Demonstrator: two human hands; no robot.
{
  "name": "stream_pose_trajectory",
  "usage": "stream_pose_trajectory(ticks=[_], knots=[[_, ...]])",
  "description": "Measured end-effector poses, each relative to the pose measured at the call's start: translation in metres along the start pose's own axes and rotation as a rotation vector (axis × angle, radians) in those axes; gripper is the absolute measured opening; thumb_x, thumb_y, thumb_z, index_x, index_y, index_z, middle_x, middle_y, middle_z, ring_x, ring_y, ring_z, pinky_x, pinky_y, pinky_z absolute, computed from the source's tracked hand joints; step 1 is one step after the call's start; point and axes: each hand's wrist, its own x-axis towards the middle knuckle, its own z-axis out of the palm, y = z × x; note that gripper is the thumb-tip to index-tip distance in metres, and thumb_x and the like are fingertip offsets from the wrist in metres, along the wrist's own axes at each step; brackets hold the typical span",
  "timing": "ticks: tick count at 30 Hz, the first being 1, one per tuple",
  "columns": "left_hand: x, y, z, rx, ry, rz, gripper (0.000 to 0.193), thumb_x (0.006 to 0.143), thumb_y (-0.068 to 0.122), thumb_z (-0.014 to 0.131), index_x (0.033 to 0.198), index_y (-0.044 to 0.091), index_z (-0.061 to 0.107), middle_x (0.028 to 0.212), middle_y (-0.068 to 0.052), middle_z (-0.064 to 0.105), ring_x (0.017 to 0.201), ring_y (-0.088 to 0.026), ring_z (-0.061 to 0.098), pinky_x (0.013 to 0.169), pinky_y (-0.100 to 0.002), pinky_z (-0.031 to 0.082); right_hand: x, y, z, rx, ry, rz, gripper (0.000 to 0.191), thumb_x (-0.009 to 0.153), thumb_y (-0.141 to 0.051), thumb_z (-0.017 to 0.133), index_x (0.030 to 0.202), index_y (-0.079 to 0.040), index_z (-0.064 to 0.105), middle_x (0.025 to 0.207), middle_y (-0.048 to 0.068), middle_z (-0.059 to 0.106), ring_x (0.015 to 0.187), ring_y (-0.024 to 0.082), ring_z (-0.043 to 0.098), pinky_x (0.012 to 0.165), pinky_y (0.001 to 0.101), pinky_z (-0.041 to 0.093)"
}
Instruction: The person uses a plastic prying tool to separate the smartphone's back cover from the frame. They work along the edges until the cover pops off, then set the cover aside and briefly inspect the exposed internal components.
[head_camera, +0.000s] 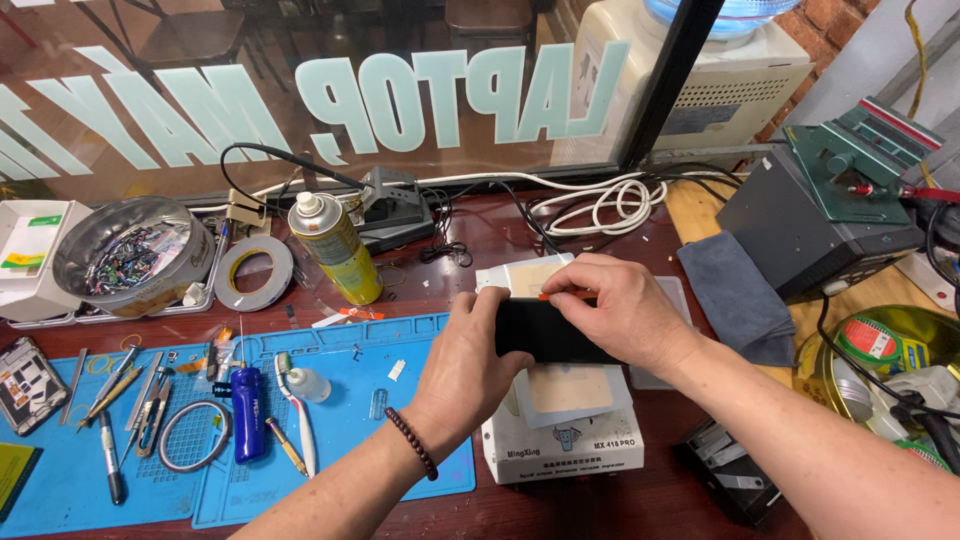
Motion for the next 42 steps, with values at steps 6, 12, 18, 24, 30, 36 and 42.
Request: stream_pose_trajectory(ticks=[6,12,18,24,30,36,42], knots=[[0.03,-0.015,0.001,0.067,-0.114,-0.044,0.074,0.065,0.023,0.091,0.126,-0.002,0.058,0.111,-0.024,0.066,0.103,-0.038,0.068,0.092,-0.043,0.056,0.015,0.017,0.009,-0.072,-0.061,0.053,0.016,0.085,-0.013,0.071,0.098,-0.009,0.079,0.094,0.007,0.079,0.083,0.019,0.076,0.076,0.0309,0.06],[0.045,-0.019,-0.001,0.043,-0.251,-0.167,0.076,0.065,0.028,0.09,0.127,-0.003,0.058,0.11,-0.022,0.073,0.102,-0.031,0.074,0.09,-0.038,0.058,0.036,0.03,0.01,-0.124,-0.233,0.155,0.018,0.082,-0.018,0.073,0.098,-0.013,0.081,0.087,0.005,0.081,0.08,0.017,0.077,0.077,0.031,0.059],[0.04,-0.009,0.001,0.071,-0.158,-0.199,0.086,0.063,0.022,0.093,0.133,-0.001,0.05,0.112,-0.023,0.069,0.104,-0.035,0.07,0.092,-0.041,0.057,0.051,0.032,0.008,-0.23,-0.33,0.197,0.018,0.078,-0.02,0.077,0.095,-0.015,0.083,0.085,0.005,0.08,0.079,0.017,0.076,0.076,0.0313,0.058],[0.019,-0.008,0.007,0.042,0.001,-0.08,0.056,0.067,0.019,0.089,0.114,-0.002,0.066,0.108,-0.023,0.071,0.102,-0.038,0.068,0.092,-0.045,0.055,0.032,0.03,0.017,-0.127,-0.161,0.159,0.017,0.082,-0.019,0.072,0.096,-0.013,0.08,0.084,0.005,0.08,0.076,0.017,0.077,0.074,0.0316,0.059],[0.017,-0.007,0.007,0.003,0.02,-0.081,0.052,0.067,0.017,0.088,0.11,-0.004,0.068,0.104,-0.024,0.072,0.101,-0.037,0.07,0.091,-0.044,0.055,0.037,0.027,0.02,-0.147,-0.178,0.189,0.017,0.081,-0.019,0.072,0.095,-0.012,0.08,0.083,0.005,0.08,0.076,0.018,0.077,0.074,0.032,0.059],[0.016,-0.006,0.005,-0.003,0.022,-0.079,0.052,0.067,0.017,0.088,0.111,-0.004,0.068,0.105,-0.024,0.072,0.1,-0.037,0.071,0.09,-0.042,0.056,0.043,0.024,0.018,-0.15,-0.235,0.202,0.018,0.08,-0.02,0.074,0.095,-0.012,0.08,0.084,0.006,0.08,0.076,0.019,0.077,0.074,0.0329,0.059],[0.014,-0.002,0.001,-0.005,0.028,-0.096,0.053,0.068,0.02,0.088,0.113,-0.001,0.069,0.106,-0.022,0.073,0.1,-0.036,0.071,0.09,-0.043,0.056,0.044,0.022,0.025,-0.182,-0.212,0.18,0.019,0.082,-0.023,0.073,0.096,-0.012,0.08,0.085,0.006,0.08,0.078,0.02,0.077,0.076,0.0337,0.059]])
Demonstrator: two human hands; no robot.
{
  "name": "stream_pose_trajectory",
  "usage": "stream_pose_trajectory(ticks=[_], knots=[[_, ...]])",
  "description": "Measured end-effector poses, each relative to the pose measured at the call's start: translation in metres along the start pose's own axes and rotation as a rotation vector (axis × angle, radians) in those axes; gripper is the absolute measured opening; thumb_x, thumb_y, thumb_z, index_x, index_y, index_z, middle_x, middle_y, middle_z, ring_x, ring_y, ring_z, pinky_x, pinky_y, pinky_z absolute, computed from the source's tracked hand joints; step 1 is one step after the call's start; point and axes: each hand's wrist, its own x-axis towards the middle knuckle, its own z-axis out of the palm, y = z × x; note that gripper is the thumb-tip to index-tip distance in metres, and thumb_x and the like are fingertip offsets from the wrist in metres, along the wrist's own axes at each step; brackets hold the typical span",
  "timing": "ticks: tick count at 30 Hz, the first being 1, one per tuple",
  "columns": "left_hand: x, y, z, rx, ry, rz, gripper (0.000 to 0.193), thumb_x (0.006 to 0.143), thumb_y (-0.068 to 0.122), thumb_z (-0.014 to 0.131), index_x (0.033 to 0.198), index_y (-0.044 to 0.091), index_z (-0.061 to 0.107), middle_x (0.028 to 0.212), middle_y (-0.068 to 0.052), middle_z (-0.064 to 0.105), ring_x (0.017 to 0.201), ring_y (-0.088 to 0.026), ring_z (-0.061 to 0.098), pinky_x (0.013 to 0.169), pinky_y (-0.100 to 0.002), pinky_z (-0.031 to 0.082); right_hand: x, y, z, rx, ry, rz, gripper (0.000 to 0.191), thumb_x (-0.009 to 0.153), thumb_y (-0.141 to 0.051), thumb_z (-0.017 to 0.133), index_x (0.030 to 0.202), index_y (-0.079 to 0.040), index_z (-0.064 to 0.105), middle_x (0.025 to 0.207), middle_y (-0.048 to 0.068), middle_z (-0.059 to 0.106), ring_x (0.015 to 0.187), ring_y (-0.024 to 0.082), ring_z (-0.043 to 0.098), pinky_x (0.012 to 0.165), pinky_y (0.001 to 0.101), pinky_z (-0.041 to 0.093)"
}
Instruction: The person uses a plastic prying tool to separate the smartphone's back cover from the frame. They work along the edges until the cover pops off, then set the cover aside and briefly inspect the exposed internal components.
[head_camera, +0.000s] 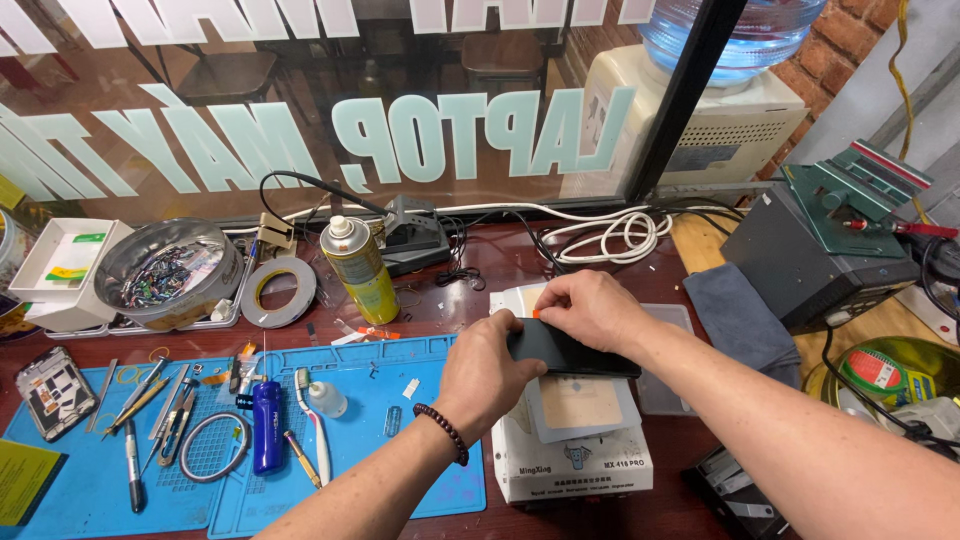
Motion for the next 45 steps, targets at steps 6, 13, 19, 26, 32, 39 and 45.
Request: stream_pose_trajectory(ticks=[6,13,19,26,32,39,45], knots=[[-0.004,0.005,-0.006,0.015,-0.007,-0.089,0.054,0.068,0.025,0.089,0.115,0.008,0.071,0.107,-0.017,0.074,0.099,-0.033,0.071,0.088,-0.043,0.056,0.004,-0.003,0.002,0.022,-0.021,-0.001,0.02,0.082,-0.022,0.072,0.097,-0.013,0.08,0.087,0.006,0.08,0.08,0.019,0.077,0.077,0.0336,0.059],[-0.006,0.008,-0.008,-0.025,-0.033,-0.164,0.054,0.07,0.026,0.088,0.118,0.011,0.07,0.104,-0.014,0.076,0.096,-0.031,0.073,0.085,-0.042,0.057,0.016,-0.003,0.002,-0.007,-0.106,-0.059,0.02,0.083,-0.021,0.071,0.1,-0.015,0.081,0.09,0.006,0.081,0.085,0.019,0.077,0.08,0.034,0.059],[-0.004,0.007,-0.005,-0.028,-0.02,-0.146,0.056,0.07,0.023,0.088,0.12,0.009,0.068,0.111,-0.015,0.073,0.102,-0.031,0.072,0.088,-0.041,0.056,0.024,-0.001,0.006,0.009,-0.131,-0.122,0.021,0.084,-0.021,0.071,0.102,-0.015,0.08,0.094,0.007,0.08,0.089,0.02,0.077,0.083,0.0339,0.058],[-0.003,0.013,-0.005,-0.022,-0.062,-0.199,0.059,0.072,0.02,0.087,0.126,0.011,0.064,0.124,-0.012,0.064,0.112,-0.03,0.066,0.095,-0.04,0.055,0.037,0.0,-0.004,-0.068,-0.28,-0.122,0.022,0.085,-0.02,0.073,0.105,-0.016,0.081,0.097,0.008,0.08,0.092,0.02,0.076,0.085,0.0345,0.057],[-0.003,0.013,-0.005,-0.019,-0.071,-0.201,0.061,0.073,0.02,0.086,0.13,0.014,0.064,0.125,-0.012,0.064,0.115,-0.029,0.065,0.097,-0.04,0.054,0.042,-0.002,-0.009,-0.046,-0.338,-0.073,0.021,0.083,-0.021,0.076,0.103,-0.015,0.08,0.093,0.007,0.08,0.089,0.02,0.076,0.082,0.0352,0.057],[0.002,0.008,-0.004,0.06,-0.117,-0.138,0.064,0.075,0.023,0.085,0.135,0.017,0.064,0.126,-0.014,0.063,0.117,-0.031,0.064,0.099,-0.041,0.052,0.038,0.002,-0.009,-0.06,-0.291,-0.111,0.019,0.081,-0.023,0.077,0.097,-0.013,0.079,0.09,0.007,0.08,0.086,0.02,0.075,0.081,0.0346,0.057],[0.003,0.007,-0.004,0.08,-0.126,-0.137,0.062,0.075,0.024,0.086,0.133,0.018,0.065,0.126,-0.014,0.063,0.116,-0.031,0.064,0.099,-0.041,0.052,0.038,0.002,-0.01,-0.067,-0.308,-0.107,0.017,0.082,-0.021,0.076,0.097,-0.013,0.079,0.089,0.007,0.079,0.086,0.019,0.074,0.081,0.0343,0.056]])
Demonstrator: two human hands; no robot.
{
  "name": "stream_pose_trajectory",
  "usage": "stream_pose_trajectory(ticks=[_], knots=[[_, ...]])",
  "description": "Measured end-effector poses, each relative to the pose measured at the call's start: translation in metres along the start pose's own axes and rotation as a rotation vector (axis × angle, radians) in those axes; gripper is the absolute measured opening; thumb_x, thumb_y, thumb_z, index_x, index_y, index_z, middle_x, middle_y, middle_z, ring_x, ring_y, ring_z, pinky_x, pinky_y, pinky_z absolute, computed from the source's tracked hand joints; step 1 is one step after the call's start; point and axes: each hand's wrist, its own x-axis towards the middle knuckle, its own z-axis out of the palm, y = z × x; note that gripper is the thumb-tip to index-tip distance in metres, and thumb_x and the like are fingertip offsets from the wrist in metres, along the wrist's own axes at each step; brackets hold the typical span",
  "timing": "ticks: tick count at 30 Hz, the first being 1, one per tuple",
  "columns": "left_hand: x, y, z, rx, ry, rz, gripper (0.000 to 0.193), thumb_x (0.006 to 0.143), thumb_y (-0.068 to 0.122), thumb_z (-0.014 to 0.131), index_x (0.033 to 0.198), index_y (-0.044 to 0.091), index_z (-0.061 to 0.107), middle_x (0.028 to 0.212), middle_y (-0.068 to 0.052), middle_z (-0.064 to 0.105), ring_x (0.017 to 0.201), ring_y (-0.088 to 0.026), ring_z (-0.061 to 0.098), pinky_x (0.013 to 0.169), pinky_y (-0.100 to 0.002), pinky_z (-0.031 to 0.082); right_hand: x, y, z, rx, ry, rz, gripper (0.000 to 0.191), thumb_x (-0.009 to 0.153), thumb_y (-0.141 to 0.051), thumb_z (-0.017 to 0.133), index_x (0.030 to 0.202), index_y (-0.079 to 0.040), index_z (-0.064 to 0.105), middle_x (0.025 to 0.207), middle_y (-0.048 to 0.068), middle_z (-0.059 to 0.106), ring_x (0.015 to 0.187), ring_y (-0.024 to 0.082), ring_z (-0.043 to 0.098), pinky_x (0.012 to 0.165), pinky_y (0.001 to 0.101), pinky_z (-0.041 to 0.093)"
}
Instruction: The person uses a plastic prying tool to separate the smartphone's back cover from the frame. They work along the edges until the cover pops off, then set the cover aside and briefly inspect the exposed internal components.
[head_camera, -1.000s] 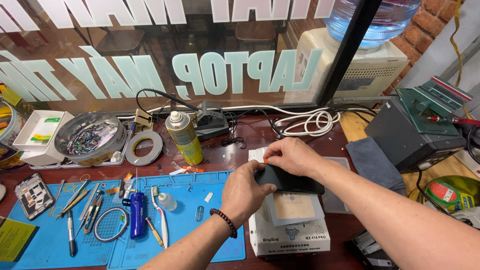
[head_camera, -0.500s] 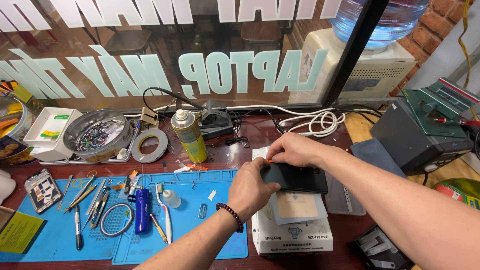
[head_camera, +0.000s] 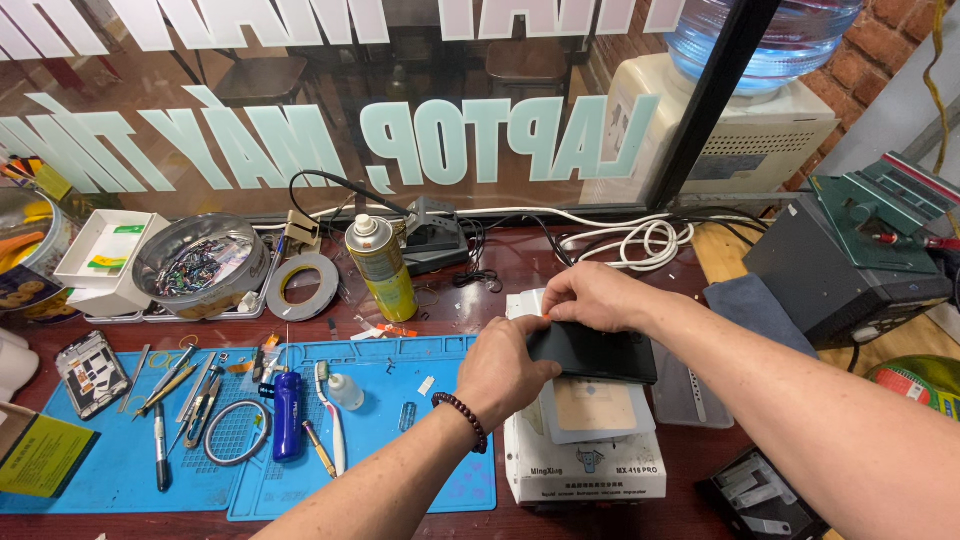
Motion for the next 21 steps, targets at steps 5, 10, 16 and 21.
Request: stream_pose_trajectory(ticks=[5,10,16,21], knots=[[0.001,0.0,0.0,0.011,0.007,0.001,0.061,0.074,0.025,0.086,0.132,0.019,0.067,0.124,-0.015,0.064,0.116,-0.031,0.064,0.098,-0.041,0.052,-0.001,-0.002,-0.004,0.02,-0.033,0.04,0.016,0.084,-0.02,0.075,0.098,-0.013,0.079,0.086,0.007,0.079,0.083,0.018,0.073,0.078,0.0341,0.056],[0.004,-0.003,0.0,0.009,0.002,0.007,0.06,0.073,0.026,0.086,0.129,0.018,0.069,0.122,-0.016,0.066,0.113,-0.031,0.066,0.096,-0.042,0.054,-0.002,-0.001,-0.006,0.031,-0.072,0.068,0.017,0.086,-0.019,0.074,0.1,-0.011,0.078,0.086,0.009,0.078,0.081,0.02,0.072,0.076,0.0358,0.057],[0.002,0.0,-0.001,0.018,0.018,0.022,0.059,0.072,0.026,0.087,0.128,0.017,0.069,0.123,-0.016,0.065,0.114,-0.032,0.065,0.097,-0.042,0.053,-0.001,0.007,-0.01,0.039,-0.107,0.048,0.017,0.085,-0.018,0.074,0.1,-0.01,0.078,0.091,0.005,0.081,0.085,0.015,0.075,0.08,0.032,0.057],[-0.006,0.005,-0.008,0.205,0.013,0.133,0.051,0.078,0.029,0.081,0.125,0.016,0.069,0.131,-0.018,0.058,0.118,-0.035,0.059,0.098,-0.048,0.05,-0.001,0.012,-0.009,0.017,-0.103,0.051,0.018,0.085,-0.018,0.073,0.101,-0.011,0.079,0.091,0.005,0.081,0.085,0.016,0.074,0.08,0.0324,0.057]])
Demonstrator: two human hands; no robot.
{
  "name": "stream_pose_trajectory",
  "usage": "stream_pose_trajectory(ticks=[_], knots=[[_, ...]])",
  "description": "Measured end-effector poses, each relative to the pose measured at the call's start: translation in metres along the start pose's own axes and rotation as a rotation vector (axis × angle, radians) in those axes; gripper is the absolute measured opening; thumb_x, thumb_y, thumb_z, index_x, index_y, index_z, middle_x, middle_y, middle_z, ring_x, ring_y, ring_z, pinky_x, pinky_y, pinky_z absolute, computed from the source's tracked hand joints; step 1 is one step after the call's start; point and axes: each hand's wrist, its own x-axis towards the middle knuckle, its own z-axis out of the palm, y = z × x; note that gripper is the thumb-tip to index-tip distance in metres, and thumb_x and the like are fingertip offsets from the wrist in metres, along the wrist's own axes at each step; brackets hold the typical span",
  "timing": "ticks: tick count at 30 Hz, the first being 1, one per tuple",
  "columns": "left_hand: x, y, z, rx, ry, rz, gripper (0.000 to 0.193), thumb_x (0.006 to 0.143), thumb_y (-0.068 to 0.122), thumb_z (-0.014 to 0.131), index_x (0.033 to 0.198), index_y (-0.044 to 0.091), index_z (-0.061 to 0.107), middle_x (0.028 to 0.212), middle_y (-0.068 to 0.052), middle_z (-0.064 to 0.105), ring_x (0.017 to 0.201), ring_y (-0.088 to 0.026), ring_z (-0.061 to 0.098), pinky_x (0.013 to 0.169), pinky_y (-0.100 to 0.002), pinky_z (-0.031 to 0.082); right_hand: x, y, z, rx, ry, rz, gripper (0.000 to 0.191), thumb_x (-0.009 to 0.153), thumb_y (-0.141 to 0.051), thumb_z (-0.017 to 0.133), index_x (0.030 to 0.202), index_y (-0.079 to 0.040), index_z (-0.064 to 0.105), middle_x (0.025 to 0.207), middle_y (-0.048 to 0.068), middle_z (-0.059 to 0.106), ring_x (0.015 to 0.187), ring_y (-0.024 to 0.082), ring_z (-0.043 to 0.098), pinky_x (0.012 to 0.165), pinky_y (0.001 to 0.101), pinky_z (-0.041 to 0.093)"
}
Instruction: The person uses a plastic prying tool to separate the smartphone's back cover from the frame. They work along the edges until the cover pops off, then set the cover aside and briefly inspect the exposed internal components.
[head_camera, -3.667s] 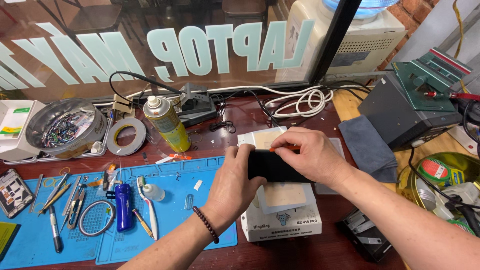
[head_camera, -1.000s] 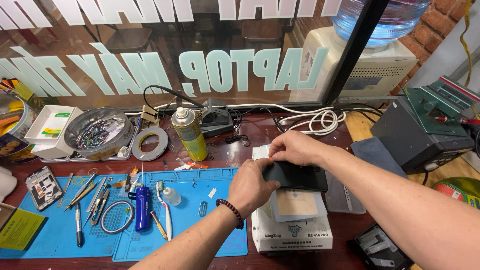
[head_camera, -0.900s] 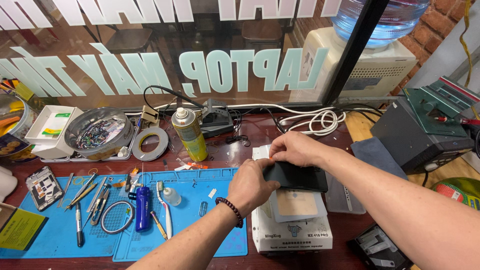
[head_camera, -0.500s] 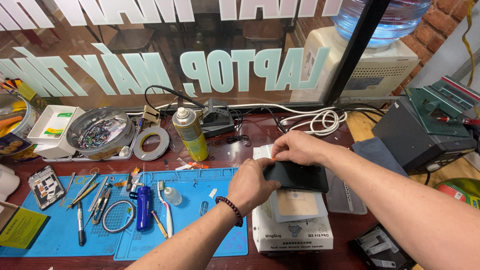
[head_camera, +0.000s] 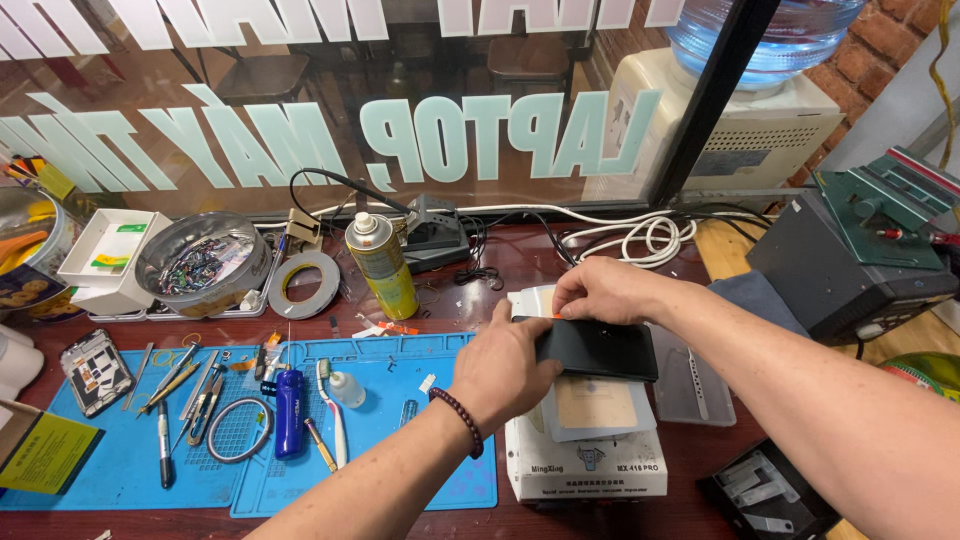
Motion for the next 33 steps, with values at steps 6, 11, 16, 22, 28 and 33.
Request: stream_pose_trajectory(ticks=[6,11,16,22,28,33], knots=[[-0.003,0.004,0.002,0.273,0.044,0.384,0.015,0.085,0.015,0.067,0.097,0.011,0.074,0.108,-0.005,0.068,0.114,-0.028,0.056,0.091,-0.049,0.044,0.002,0.006,0.003,0.026,0.02,-0.009,0.021,0.084,-0.018,0.074,0.104,-0.01,0.078,0.094,0.005,0.081,0.087,0.016,0.074,0.082,0.0322,0.057],[0.0,0.0,0.009,0.313,0.041,0.471,0.018,0.082,0.004,0.06,0.094,0.009,0.073,0.103,-0.004,0.068,0.108,-0.027,0.059,0.091,-0.045,0.044,-0.003,0.011,0.005,0.071,0.061,-0.047,0.022,0.084,-0.018,0.075,0.103,-0.01,0.078,0.094,0.006,0.081,0.088,0.016,0.074,0.082,0.0323,0.058],[-0.002,-0.001,0.013,0.273,0.071,0.473,0.021,0.081,0.002,0.06,0.097,0.008,0.073,0.104,-0.006,0.068,0.107,-0.028,0.059,0.089,-0.045,0.045,-0.006,0.006,0.004,0.039,0.084,-0.012,0.022,0.083,-0.02,0.076,0.103,-0.012,0.08,0.093,0.006,0.081,0.088,0.017,0.074,0.083,0.0329,0.057],[-0.006,0.003,0.012,0.284,0.052,0.436,0.019,0.082,0.004,0.061,0.098,0.005,0.071,0.107,-0.007,0.067,0.11,-0.028,0.058,0.093,-0.045,0.044,-0.01,0.005,0.002,0.024,0.089,-0.004,0.021,0.083,-0.02,0.076,0.102,-0.012,0.08,0.092,0.007,0.081,0.087,0.018,0.074,0.083,0.0338,0.057],[-0.011,0.009,0.011,0.209,0.078,0.446,0.036,0.083,0.032,0.073,0.102,0.002,0.069,0.106,-0.012,0.068,0.111,-0.032,0.057,0.099,-0.048,0.041,-0.012,0.01,0.004,0.052,0.116,-0.047,0.021,0.081,-0.019,0.077,0.101,-0.011,0.081,0.091,0.006,0.081,0.087,0.016,0.074,0.082,0.0329,0.056],[-0.012,0.011,0.007,0.21,0.088,0.47,0.043,0.081,0.042,0.075,0.102,0.005,0.071,0.108,-0.012,0.068,0.11,-0.033,0.057,0.098,-0.05,0.039,-0.016,0.015,0.004,0.058,0.114,-0.024,0.021,0.081,-0.019,0.076,0.101,-0.012,0.081,0.09,0.006,0.081,0.086,0.016,0.074,0.081,0.0324,0.057]])
